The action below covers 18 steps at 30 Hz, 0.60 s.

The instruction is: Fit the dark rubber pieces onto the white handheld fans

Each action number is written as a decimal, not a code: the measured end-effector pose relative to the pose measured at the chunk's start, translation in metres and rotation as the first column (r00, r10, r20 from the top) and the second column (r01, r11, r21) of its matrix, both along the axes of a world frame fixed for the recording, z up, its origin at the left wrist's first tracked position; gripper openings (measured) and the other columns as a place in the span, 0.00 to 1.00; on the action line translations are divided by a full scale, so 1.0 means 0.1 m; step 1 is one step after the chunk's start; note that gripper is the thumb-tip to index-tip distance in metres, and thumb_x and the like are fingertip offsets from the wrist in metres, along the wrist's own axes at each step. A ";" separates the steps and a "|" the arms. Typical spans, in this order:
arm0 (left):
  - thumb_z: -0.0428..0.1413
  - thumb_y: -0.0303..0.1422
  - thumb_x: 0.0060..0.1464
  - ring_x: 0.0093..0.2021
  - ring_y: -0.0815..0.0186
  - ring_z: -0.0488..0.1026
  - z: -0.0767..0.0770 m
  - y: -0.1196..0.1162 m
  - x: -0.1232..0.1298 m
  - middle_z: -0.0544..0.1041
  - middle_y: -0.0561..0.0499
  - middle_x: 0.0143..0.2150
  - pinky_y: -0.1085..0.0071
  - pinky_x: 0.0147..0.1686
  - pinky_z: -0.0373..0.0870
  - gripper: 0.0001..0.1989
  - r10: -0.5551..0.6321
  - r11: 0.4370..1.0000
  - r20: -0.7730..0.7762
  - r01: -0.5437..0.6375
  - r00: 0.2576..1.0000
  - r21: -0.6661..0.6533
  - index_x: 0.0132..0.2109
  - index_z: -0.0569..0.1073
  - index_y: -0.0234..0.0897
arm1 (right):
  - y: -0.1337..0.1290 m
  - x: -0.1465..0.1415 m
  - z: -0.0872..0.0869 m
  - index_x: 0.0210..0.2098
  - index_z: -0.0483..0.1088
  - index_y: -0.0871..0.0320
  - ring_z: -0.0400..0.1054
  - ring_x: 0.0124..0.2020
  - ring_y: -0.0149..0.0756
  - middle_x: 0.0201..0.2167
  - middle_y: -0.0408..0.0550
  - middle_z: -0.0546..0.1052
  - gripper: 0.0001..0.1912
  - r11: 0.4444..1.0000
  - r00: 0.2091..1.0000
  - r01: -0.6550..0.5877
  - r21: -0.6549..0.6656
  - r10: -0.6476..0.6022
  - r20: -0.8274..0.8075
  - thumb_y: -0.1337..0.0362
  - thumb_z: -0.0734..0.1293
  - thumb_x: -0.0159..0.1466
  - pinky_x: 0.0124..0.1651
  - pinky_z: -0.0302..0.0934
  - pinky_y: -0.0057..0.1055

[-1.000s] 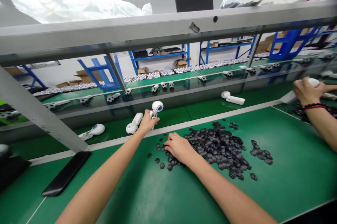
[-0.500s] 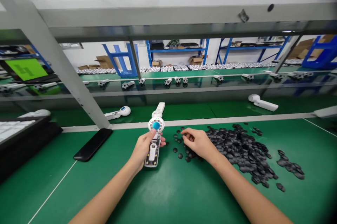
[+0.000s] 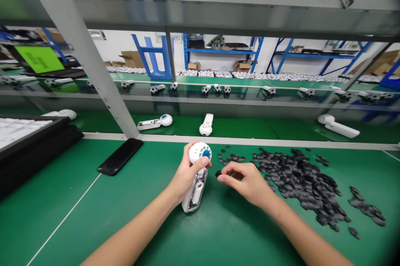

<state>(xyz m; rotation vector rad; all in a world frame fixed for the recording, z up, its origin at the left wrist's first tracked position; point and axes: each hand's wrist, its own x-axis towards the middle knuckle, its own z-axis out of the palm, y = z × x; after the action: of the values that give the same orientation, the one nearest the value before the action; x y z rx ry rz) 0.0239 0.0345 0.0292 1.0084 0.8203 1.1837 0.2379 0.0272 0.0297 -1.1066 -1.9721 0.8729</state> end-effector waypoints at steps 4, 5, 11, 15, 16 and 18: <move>0.53 0.46 0.68 0.37 0.66 0.72 -0.01 -0.04 0.03 0.74 0.51 0.43 0.70 0.39 0.69 0.18 -0.042 0.998 -0.066 0.045 0.997 0.039 0.59 0.65 0.43 | -0.13 -0.09 0.06 0.31 0.74 0.55 0.67 0.24 0.28 0.26 0.39 0.78 0.12 0.999 1.000 -0.020 -0.042 0.020 -0.014 0.56 0.71 0.68 0.26 0.59 0.23; 0.54 0.46 0.68 0.37 0.66 0.71 -0.01 -0.06 0.04 0.73 0.51 0.43 0.70 0.40 0.69 0.18 -0.041 0.996 -0.133 0.052 0.990 0.079 0.57 0.66 0.42 | -0.15 -0.11 0.07 0.31 0.74 0.55 0.67 0.24 0.28 0.26 0.39 0.78 0.12 0.999 1.000 -0.004 -0.044 0.003 -0.017 0.56 0.70 0.69 0.26 0.59 0.23; 0.49 0.49 0.70 0.45 0.62 0.70 -0.08 -0.16 0.09 0.72 0.50 0.47 0.65 0.48 0.66 0.23 -0.023 0.980 -0.417 0.102 0.908 0.169 0.64 0.59 0.43 | -0.18 -0.15 0.04 0.32 0.75 0.55 0.71 0.22 0.29 0.25 0.39 0.79 0.10 0.993 0.996 0.089 -0.073 -0.090 -0.010 0.58 0.70 0.68 0.26 0.63 0.23; 0.59 0.49 0.63 0.47 0.58 0.70 -0.13 -0.16 0.11 0.72 0.48 0.49 0.62 0.51 0.66 0.37 -0.048 0.979 -0.509 0.142 0.860 0.147 0.69 0.52 0.43 | -0.17 -0.15 0.02 0.32 0.75 0.55 0.76 0.27 0.34 0.27 0.41 0.81 0.07 0.995 0.996 0.083 -0.060 -0.085 -0.038 0.61 0.70 0.67 0.31 0.67 0.24; 0.63 0.48 0.59 0.47 0.58 0.70 -0.13 -0.16 0.11 0.72 0.48 0.49 0.62 0.51 0.66 0.41 -0.058 0.980 -0.524 0.148 0.850 0.131 0.70 0.51 0.43 | -0.17 -0.15 0.01 0.32 0.74 0.55 0.77 0.28 0.35 0.28 0.42 0.82 0.07 0.995 0.996 0.083 -0.048 -0.085 -0.039 0.61 0.71 0.67 0.32 0.67 0.25; 0.67 0.45 0.55 0.46 0.59 0.70 -0.12 -0.16 0.11 0.72 0.49 0.48 0.63 0.50 0.66 0.44 -0.069 0.982 -0.532 0.153 0.844 0.114 0.69 0.51 0.42 | -0.15 -0.15 -0.02 0.31 0.73 0.54 0.76 0.28 0.35 0.27 0.41 0.81 0.08 0.995 0.995 0.099 -0.012 -0.099 -0.004 0.62 0.71 0.66 0.32 0.66 0.25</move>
<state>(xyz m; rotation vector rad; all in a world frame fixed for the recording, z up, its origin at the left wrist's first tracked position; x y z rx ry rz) 0.0351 0.0188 0.0174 1.5272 1.0921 0.8814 0.2234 0.0118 0.0277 -1.1977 -1.8929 0.8350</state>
